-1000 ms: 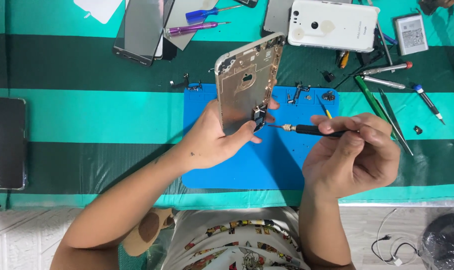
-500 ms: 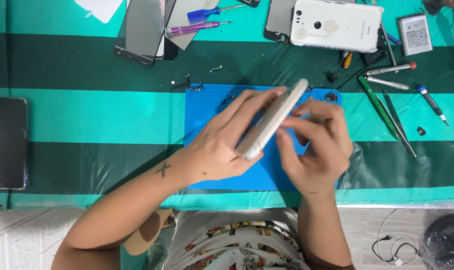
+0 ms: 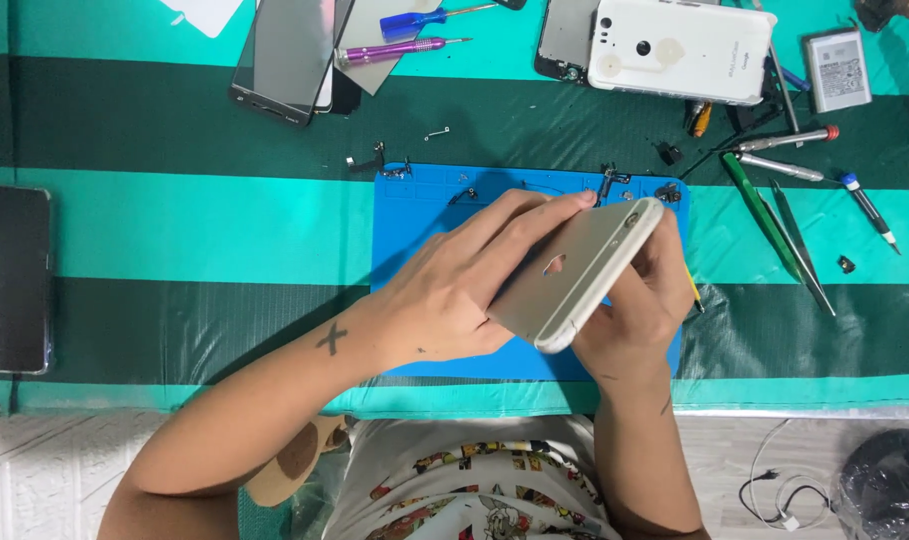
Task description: Disassembling and repairing the internal components of a mobile phone using precision tools on a repair mat.
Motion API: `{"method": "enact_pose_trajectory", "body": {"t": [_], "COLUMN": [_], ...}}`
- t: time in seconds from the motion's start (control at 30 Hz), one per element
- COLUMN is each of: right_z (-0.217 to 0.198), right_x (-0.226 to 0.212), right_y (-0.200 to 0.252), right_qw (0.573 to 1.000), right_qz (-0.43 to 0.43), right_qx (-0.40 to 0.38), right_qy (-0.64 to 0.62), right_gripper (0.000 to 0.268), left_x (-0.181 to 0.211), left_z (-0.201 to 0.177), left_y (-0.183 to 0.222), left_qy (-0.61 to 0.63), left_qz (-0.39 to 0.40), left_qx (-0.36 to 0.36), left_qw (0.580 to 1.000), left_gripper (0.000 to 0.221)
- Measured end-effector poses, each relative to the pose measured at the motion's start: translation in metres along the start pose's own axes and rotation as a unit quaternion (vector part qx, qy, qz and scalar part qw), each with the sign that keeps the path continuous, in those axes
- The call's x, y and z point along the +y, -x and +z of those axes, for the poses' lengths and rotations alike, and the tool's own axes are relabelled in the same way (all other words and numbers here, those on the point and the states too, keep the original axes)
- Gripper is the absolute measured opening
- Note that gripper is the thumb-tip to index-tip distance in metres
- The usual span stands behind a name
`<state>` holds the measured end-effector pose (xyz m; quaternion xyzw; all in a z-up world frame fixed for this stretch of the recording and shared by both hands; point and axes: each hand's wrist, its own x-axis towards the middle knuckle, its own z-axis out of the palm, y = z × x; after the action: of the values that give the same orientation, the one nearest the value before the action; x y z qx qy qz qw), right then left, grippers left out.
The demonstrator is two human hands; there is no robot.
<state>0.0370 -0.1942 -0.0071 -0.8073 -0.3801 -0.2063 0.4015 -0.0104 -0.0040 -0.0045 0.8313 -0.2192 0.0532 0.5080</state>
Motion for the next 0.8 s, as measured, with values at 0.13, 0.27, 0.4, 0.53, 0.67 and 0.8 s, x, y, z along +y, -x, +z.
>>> {"method": "enact_pose_trajectory", "body": {"t": [0.13,0.27,0.4,0.53,0.67,0.8], "right_z": [0.002,0.002,-0.003,-0.001,0.002,0.003], "right_x": [0.003,0.003,-0.006,-0.004,0.001,-0.001], "right_y": [0.003,0.004,-0.007,-0.007,-0.001,0.003], "right_qw": [1.0,1.0,1.0,1.0,1.0,0.997], "right_qz": [-0.01,0.016,0.008,-0.003,-0.001,0.039], "right_qx": [-0.003,-0.025,-0.024,-0.021,-0.027,-0.042], "right_qy": [0.003,0.002,0.007,0.012,-0.003,0.052], "right_gripper": [0.013,0.006,0.018,0.014,0.008,0.008], "left_x": [-0.001,0.002,0.003,0.004,0.002,0.003], "left_z": [0.0,-0.001,-0.001,-0.002,0.0,0.003], "left_y": [-0.001,-0.003,-0.003,-0.004,-0.003,-0.004], "left_qy": [0.0,0.025,0.038,0.037,0.037,0.042], "left_qz": [0.012,-0.011,-0.018,-0.02,-0.022,-0.01], "left_qx": [-0.007,-0.022,-0.012,-0.014,-0.021,-0.006], "left_qw": [1.0,0.999,0.999,0.999,0.999,0.999], "left_gripper": [0.069,0.073,0.072,0.069,0.075,0.069]}}
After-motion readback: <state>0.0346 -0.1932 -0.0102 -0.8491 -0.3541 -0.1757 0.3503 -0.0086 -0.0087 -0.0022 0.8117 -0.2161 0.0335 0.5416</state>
